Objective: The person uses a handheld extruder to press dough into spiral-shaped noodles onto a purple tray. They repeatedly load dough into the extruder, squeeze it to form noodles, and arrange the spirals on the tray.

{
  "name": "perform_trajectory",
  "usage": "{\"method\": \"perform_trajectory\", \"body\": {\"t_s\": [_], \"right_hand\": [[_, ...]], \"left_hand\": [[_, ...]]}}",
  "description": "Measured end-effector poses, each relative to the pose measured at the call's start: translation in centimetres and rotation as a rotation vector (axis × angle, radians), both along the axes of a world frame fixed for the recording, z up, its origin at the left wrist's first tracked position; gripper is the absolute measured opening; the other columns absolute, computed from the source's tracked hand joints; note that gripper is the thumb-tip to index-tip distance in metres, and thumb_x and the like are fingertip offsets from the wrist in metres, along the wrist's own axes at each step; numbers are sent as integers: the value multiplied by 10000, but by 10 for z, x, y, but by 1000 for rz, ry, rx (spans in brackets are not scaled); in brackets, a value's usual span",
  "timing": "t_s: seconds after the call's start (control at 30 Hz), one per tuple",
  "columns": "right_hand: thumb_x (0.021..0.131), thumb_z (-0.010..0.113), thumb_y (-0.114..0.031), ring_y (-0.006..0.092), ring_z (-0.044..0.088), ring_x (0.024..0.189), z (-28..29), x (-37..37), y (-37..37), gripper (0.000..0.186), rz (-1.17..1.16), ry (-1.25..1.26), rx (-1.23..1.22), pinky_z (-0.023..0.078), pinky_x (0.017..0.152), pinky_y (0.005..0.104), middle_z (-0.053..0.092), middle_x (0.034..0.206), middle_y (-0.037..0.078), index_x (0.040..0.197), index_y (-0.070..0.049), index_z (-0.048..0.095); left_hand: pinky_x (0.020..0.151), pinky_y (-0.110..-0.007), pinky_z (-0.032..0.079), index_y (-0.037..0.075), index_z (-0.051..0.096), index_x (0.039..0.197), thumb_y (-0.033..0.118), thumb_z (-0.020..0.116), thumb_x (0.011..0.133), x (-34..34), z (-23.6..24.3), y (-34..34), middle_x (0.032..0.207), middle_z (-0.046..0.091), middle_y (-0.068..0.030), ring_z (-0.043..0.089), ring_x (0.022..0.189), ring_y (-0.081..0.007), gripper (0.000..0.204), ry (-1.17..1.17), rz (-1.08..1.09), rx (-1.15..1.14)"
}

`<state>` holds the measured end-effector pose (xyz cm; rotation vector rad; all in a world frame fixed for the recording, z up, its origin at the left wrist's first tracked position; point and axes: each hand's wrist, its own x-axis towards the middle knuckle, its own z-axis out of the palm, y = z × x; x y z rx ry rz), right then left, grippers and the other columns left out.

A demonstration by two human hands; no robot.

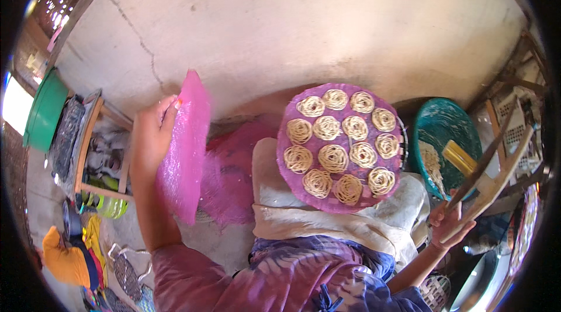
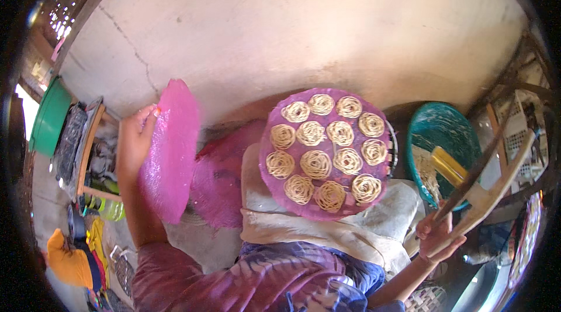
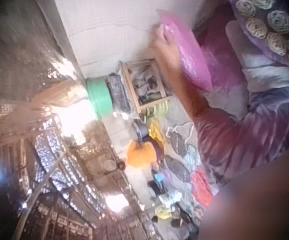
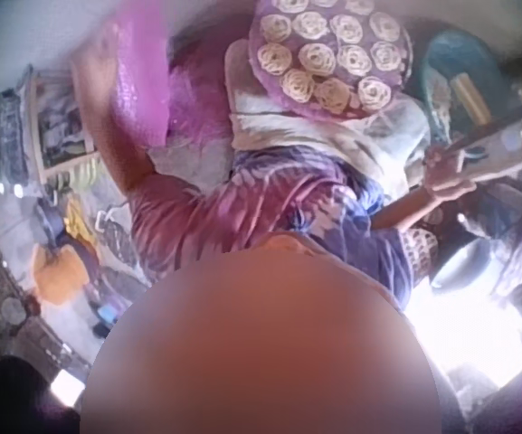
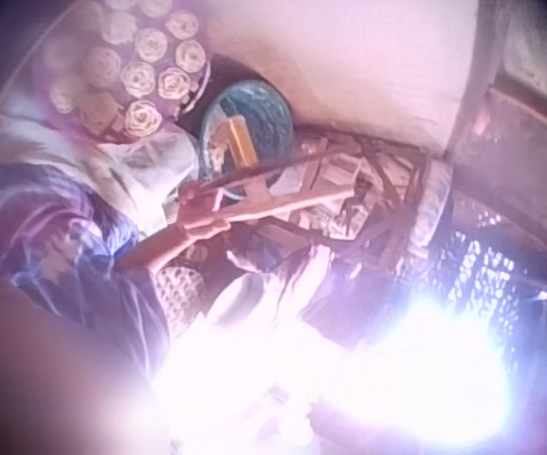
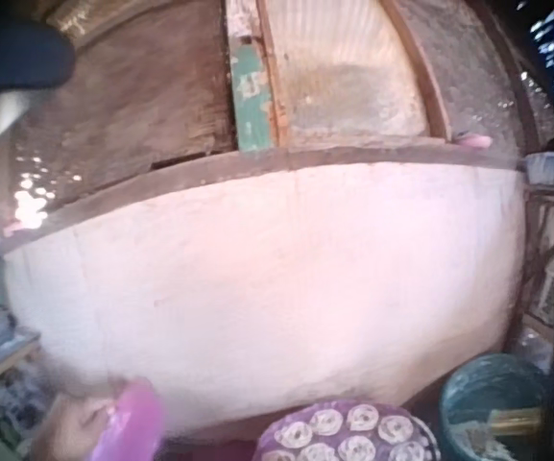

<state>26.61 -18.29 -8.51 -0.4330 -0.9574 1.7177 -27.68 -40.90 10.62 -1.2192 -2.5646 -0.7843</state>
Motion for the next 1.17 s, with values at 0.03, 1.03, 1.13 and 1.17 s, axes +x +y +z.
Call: {"method": "perform_trajectory", "body": {"t_s": [0.03,1.03,1.13,1.17], "right_hand": [[747,469,-882,150,406,531,1,1,0,1166,-2,-39,19,315,471,280,480,706,72,1461,29,327],[830,389,-831,164,462,574,12,23,-17,1048,-93,-40,92,374,545,302,510,741,87,1386,58,401],[833,392,-826,170,479,593,11,24,-17,1046,-64,-47,99,387,566,307,520,750,91,1402,52,390],[836,393,-823,174,488,604,10,24,-17,1044,-39,-29,95,394,579,310,524,755,94,1410,48,383]], "left_hand": [[800,-298,501,-81,652,1108,163,564,984,16,18,12,968,711,-167,649,897,-172,286,-61,-41,-2],[821,-347,510,-61,652,1124,190,549,987,78,-203,162,978,685,-275,704,888,-298,304,-487,-259,380],[830,-366,515,-53,657,1124,212,566,978,79,-211,160,986,692,-268,705,944,-327,315,-395,-167,321],[845,-375,515,-51,656,1133,230,582,969,80,-213,159,1008,683,-276,697,985,-335,333,-381,-126,272]]}}
